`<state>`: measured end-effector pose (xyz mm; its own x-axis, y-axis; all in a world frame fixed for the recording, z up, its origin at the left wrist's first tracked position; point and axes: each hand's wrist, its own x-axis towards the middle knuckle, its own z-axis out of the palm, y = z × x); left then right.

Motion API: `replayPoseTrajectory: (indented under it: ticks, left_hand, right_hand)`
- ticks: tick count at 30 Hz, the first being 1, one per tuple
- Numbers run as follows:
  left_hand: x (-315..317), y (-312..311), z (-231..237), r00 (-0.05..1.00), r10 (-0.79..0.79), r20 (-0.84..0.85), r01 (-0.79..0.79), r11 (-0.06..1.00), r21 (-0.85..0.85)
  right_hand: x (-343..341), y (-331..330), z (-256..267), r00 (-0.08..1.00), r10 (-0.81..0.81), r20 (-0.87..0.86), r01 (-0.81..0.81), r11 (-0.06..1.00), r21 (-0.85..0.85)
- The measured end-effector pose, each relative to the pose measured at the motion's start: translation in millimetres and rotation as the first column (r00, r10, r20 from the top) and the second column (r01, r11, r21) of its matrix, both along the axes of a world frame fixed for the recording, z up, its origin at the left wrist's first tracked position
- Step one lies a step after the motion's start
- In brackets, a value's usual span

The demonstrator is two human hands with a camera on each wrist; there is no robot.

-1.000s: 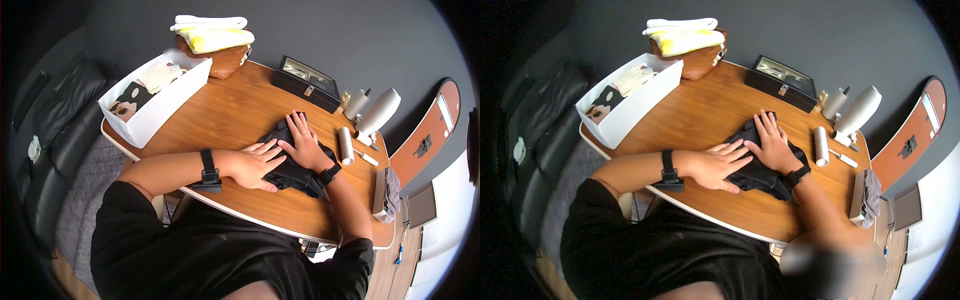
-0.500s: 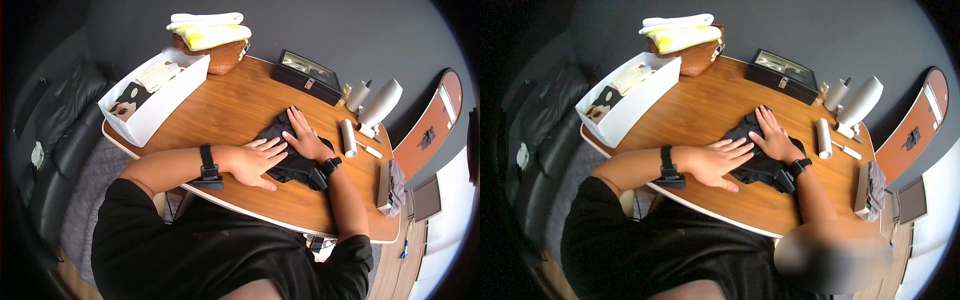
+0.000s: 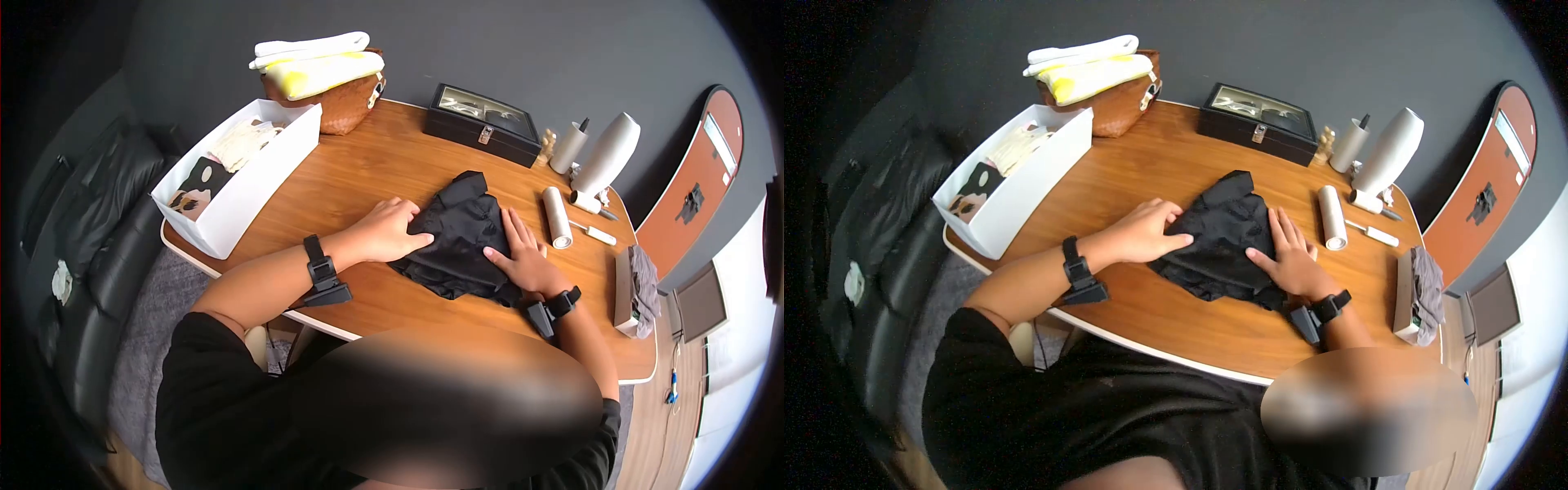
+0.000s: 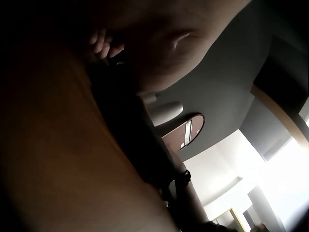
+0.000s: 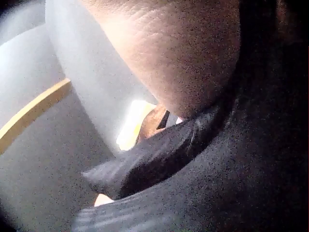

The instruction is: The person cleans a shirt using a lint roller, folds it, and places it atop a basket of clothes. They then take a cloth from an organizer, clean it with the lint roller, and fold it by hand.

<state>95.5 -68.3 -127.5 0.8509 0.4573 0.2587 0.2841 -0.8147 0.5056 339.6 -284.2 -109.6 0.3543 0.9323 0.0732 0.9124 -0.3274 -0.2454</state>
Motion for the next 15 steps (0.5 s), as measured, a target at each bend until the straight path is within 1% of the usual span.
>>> replayPoseTrajectory:
  ticks: [2,3,5,6,8,9,11,12,13,14,15]
  left_hand:
    - [4.5,-4.9,6.0,0.998,-0.035,-0.048,0.026,0.982,-0.185]
    - [5.5,-6.8,8.5,0.997,-0.045,-0.055,0.034,0.983,-0.181]
    - [6.0,-10.7,12.0,0.998,-0.019,-0.060,0.002,0.960,-0.280]
    - [4.9,-12.4,12.9,0.998,-0.024,-0.065,0.005,0.960,-0.279]
    - [0.0,-15.6,14.8,0.997,-0.060,-0.045,0.050,0.980,-0.195]
    - [-2.5,-20.6,15.7,0.997,-0.058,-0.049,0.047,0.980,-0.195]
    - [-6.7,-32.3,18.0,0.990,-0.122,-0.074,0.125,0.991,0.044]
    - [-8.3,-33.3,18.5,0.990,-0.122,-0.075,0.126,0.991,0.042]
    - [-9.4,-34.4,18.2,0.973,-0.222,-0.055,0.229,0.956,0.182]
    - [-10.5,-35.3,16.5,0.946,-0.319,-0.047,0.317,0.894,0.317]
    - [-8.1,-30.8,12.0,0.917,-0.395,-0.054,0.388,0.853,0.348]
  right_hand:
    - [5.4,-8.1,-5.0,1.000,-0.009,0.000,0.009,1.000,-0.007]
    - [7.0,-8.9,-4.9,1.000,0.011,-0.004,-0.011,1.000,0.003]
    - [9.3,-9.9,-6.1,1.000,0.022,-0.016,-0.022,1.000,0.015]
    - [9.4,-7.1,-7.2,0.999,0.046,-0.010,-0.046,0.999,0.025]
    - [8.5,-2.5,-6.5,0.997,0.076,-0.004,-0.076,0.997,0.035]
    - [6.5,-1.5,-4.6,0.998,0.068,0.017,-0.069,0.997,0.038]
    - [1.3,-1.5,-1.4,0.998,0.059,0.035,-0.061,0.997,0.040]
    - [-1.1,-2.2,1.1,0.985,0.117,0.130,-0.129,0.988,0.086]
    - [-3.8,-3.5,4.7,0.959,0.170,0.227,-0.201,0.972,0.122]
    - [-9.5,-4.4,9.6,0.958,0.175,0.227,-0.204,0.972,0.115]
    - [-18.7,-5.5,15.0,0.949,0.294,0.115,-0.306,0.947,0.101]
